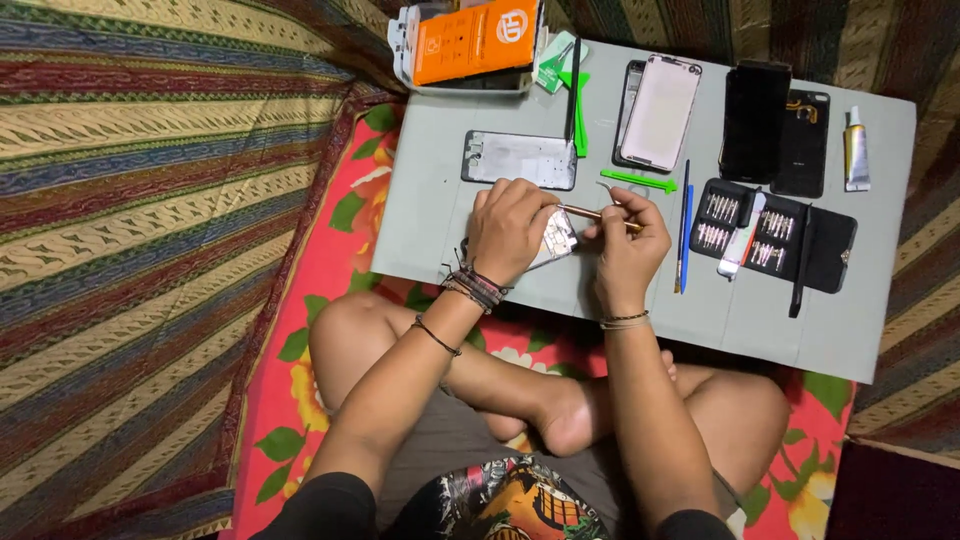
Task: Connecting ribbon cables and reassembling internal components of a smartphone using tweezers.
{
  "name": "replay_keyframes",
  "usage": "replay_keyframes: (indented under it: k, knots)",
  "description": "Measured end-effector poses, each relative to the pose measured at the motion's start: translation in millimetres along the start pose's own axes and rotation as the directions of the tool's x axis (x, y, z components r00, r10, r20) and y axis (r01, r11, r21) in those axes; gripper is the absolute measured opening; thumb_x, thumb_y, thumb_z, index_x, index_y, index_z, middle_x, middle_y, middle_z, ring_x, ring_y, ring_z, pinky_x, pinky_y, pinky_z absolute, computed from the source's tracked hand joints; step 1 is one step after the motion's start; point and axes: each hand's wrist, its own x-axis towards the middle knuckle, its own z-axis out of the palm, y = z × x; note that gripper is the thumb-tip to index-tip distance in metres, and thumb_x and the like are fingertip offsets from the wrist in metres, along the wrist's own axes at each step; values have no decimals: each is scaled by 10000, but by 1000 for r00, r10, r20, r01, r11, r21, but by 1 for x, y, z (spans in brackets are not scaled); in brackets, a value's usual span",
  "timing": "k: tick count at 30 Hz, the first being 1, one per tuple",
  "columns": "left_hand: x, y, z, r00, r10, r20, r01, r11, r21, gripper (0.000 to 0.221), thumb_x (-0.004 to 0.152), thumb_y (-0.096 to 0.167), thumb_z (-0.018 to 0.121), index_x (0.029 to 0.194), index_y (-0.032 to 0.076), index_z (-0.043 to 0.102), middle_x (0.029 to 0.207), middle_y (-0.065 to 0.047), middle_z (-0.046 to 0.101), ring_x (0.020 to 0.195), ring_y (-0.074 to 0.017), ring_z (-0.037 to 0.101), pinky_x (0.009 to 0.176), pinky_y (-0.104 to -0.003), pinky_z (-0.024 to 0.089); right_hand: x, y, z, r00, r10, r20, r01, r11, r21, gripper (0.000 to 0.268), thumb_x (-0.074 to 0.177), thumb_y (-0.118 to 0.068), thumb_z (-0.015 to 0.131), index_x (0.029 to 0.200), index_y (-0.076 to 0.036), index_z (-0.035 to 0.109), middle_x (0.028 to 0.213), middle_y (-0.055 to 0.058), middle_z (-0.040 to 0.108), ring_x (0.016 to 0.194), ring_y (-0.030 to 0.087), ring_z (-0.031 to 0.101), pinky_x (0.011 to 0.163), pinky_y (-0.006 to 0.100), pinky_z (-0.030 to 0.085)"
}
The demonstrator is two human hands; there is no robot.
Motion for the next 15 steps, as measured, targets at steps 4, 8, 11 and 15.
replay_keyframes:
  k: [4, 8, 11, 15]
  knots:
    - [13, -7, -8, 997, -47, 57, 45, 999, 27, 90, 972, 214, 670, 954, 179, 751, 852, 19, 622, 913, -187, 598, 811, -353, 420, 4, 12, 1, 999, -32, -40, 32, 999, -6, 213, 934, 57, 600, 1132, 56, 677, 782, 142, 659, 591, 185, 694, 575, 298, 580]
    - [41, -27, 3, 996, -77, 39, 73, 994, 86, 40, 941, 207, 708, 958, 184, 736, 872, 25, 611, 940, -191, 590, 832, -358, 417, 4, 16, 6, 994, -74, -85, 71, 997, -40, 194, 952, 41, 610, 1134, 48, 677, 805, 132, 657, 619, 190, 706, 589, 306, 583]
    - [57, -39, 15, 986, -138, 89, 128, 986, 109, 44, 924, 195, 717, 955, 175, 743, 896, 12, 608, 960, -213, 577, 831, -380, 400, -2, 19, 6, 989, -86, -117, 80, 995, -60, 179, 954, 50, 610, 1121, 53, 675, 807, 143, 660, 619, 195, 707, 587, 308, 583]
    - [72, -60, 33, 979, -139, 146, 113, 978, 174, 68, 881, 241, 750, 939, 209, 736, 913, 37, 580, 990, -202, 543, 843, -372, 378, -3, 22, 6, 986, -73, -152, 68, 997, -38, 159, 966, 32, 614, 1113, 34, 675, 819, 130, 670, 626, 172, 704, 595, 294, 585]
